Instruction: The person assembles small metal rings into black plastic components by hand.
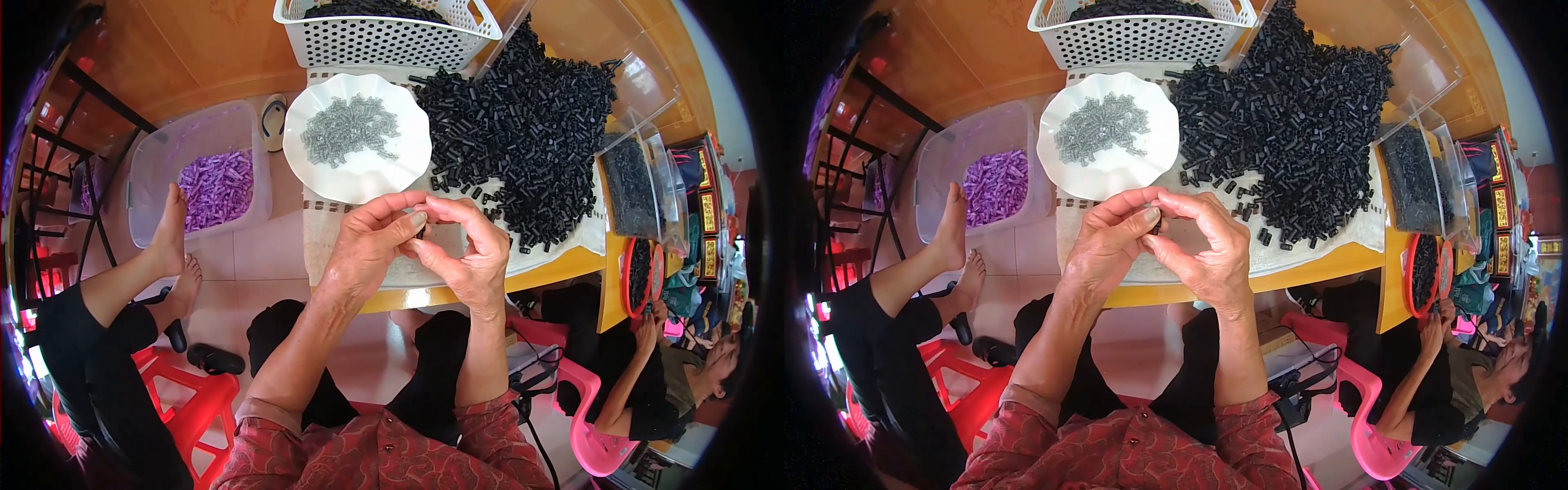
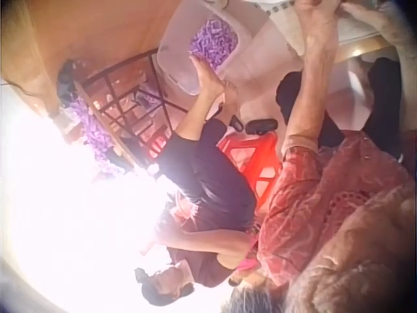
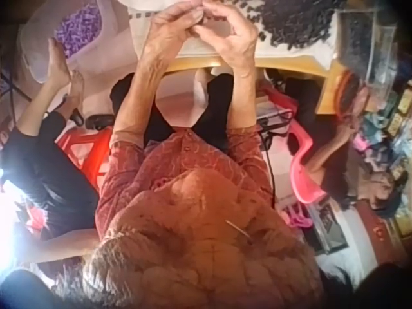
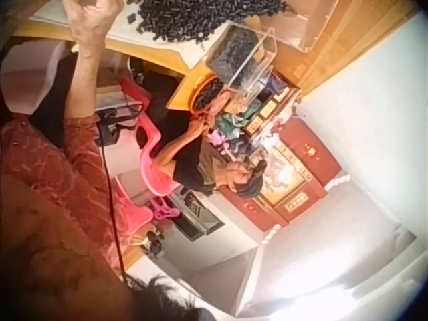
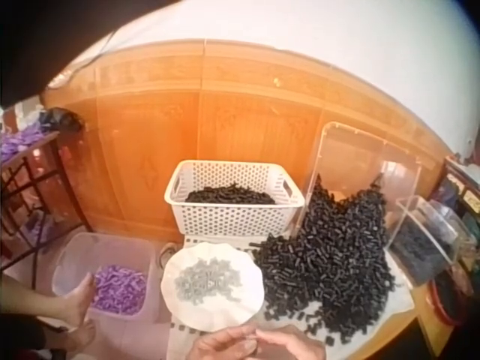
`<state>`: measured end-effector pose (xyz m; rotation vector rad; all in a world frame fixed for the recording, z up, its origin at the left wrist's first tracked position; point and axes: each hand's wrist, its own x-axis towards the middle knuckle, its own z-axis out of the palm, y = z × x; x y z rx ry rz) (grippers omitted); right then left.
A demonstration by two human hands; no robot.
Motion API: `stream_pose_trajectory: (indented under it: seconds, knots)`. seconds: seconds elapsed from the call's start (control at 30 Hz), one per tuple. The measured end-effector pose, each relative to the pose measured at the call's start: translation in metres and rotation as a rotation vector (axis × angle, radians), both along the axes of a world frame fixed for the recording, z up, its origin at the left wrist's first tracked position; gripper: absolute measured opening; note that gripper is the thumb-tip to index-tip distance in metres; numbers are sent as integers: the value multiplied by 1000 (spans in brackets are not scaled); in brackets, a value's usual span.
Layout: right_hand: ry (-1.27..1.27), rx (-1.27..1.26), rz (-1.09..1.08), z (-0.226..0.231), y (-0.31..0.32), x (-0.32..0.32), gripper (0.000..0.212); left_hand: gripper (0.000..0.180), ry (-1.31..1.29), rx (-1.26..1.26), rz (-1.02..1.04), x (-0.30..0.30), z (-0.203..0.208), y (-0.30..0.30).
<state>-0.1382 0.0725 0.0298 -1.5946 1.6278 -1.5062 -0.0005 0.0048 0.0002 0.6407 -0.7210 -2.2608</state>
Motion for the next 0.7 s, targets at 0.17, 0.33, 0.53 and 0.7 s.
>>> stream_pose_trajectory:
  seconds: [0.17,0.33,0.53,0.7]
  knots:
    - [59,-32,-27,1,-1,1,43,32,27,2,-65,4,3,-3]
    - [70,-43,-54,1,2,-6,41,46,18,-212,-175,12,7,-9]
    - [51,-80,-31,0,4,-7,40,54,-54,-318,-234,14,6,-10]
    - [50,-90,-27,0,5,-8,37,52,-53,-346,-222,16,6,-10]
